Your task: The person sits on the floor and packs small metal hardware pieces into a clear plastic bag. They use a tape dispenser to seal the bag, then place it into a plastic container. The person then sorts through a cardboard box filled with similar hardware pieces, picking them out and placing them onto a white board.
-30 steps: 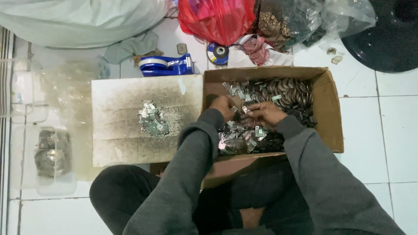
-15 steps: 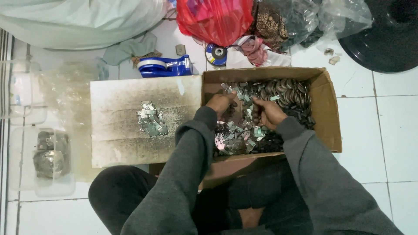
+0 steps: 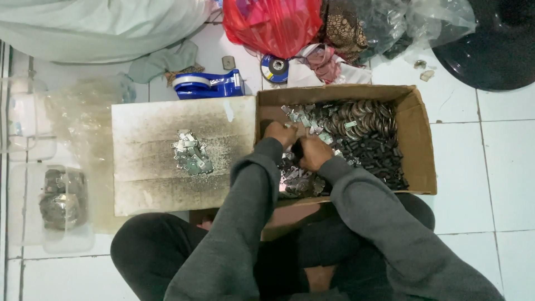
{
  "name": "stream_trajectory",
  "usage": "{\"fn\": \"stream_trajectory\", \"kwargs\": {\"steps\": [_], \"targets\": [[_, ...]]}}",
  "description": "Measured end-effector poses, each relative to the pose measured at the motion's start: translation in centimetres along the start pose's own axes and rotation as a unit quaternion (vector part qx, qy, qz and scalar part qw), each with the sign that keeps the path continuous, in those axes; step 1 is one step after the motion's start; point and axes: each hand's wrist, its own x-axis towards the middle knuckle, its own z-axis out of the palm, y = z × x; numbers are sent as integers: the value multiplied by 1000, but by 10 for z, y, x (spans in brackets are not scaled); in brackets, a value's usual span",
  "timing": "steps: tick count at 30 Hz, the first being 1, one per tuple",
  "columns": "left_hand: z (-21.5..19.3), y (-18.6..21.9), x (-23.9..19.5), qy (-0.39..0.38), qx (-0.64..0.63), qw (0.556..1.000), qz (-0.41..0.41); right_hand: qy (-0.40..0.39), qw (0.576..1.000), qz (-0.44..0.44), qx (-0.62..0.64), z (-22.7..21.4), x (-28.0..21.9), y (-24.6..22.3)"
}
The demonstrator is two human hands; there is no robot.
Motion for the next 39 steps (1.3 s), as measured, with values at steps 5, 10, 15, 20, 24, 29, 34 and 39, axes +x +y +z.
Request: {"fn": "stream_trajectory", "kwargs": {"steps": [5, 10, 15, 20, 24, 29, 34, 39], "targets": [[-40, 48, -43, -144, -369, 915, -79, -4, 1000, -23, 15, 5, 1, 4], [-54, 54, -60, -262, -476, 835, -86, -22, 987, 20, 160, -43, -26, -21], [-45, 31, -38, -278, -479, 828, -87, -50, 947, 19, 316, -31, -22, 5], [-40, 26, -35, -274, -473, 832, -95, -50, 855, 59, 513, -20, -23, 35], [-22, 9, -10, -269, -457, 845, -68, -38, 743, 72, 665, -27, -32, 31], [-9, -1, -12, -193, -413, 890, -18, -52, 711, 71, 697, -44, -45, 20], [-6, -1, -20, -137, -356, 924, 8, -69, 692, 76, 715, -30, -32, 44], [-20, 16, -43, -161, -289, 944, -8, -125, 673, 63, 726, -33, -26, 67]]}}
